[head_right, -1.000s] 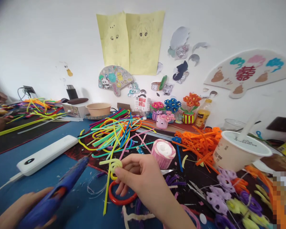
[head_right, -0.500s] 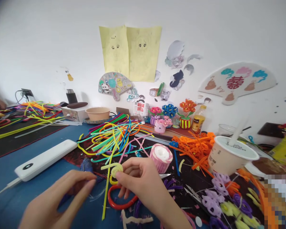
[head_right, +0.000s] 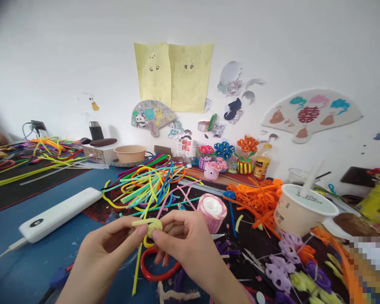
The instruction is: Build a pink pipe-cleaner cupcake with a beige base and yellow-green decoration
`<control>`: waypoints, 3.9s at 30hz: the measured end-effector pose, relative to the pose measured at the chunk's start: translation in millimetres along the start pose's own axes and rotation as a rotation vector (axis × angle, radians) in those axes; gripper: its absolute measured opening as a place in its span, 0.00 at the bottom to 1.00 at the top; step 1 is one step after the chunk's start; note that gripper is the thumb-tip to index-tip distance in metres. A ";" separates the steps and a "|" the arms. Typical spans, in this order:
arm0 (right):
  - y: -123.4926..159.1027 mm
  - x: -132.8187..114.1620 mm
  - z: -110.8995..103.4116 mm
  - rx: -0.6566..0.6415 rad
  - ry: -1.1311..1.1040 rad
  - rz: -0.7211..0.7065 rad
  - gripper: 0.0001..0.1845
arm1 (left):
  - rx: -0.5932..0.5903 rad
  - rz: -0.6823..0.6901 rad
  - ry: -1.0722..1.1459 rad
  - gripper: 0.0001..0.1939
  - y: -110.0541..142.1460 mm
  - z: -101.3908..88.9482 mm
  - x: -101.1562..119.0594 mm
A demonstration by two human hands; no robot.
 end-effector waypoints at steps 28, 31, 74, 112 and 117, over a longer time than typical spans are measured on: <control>1.7 1.0 0.5 0.036 0.034 -0.016 0.12 | -0.018 0.016 -0.074 0.13 -1.9 4.9 5.6; 1.6 0.0 -1.0 0.026 0.042 -0.006 0.12 | -0.013 0.034 -0.063 0.13 -3.6 0.6 2.7; 0.9 -34.3 -59.9 0.521 0.175 -0.292 0.22 | -0.204 0.831 -0.556 0.03 -77.2 58.4 25.2; 3.4 -32.4 -64.1 0.385 0.178 -0.197 0.20 | -0.332 0.471 -0.283 0.14 -81.7 52.9 22.0; 2.0 -29.8 -63.6 0.394 0.140 -0.229 0.19 | -0.347 0.513 -0.266 0.10 -80.0 52.8 24.3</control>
Point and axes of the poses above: each hand's wrist, its own y-axis away from the middle knuckle, its own z-axis out of the palm, x = y × z, the point moved 1 cm from there along -y, towards the middle knuckle, and after that the axes turned 1 degree about -z, right-handed, at the moved point
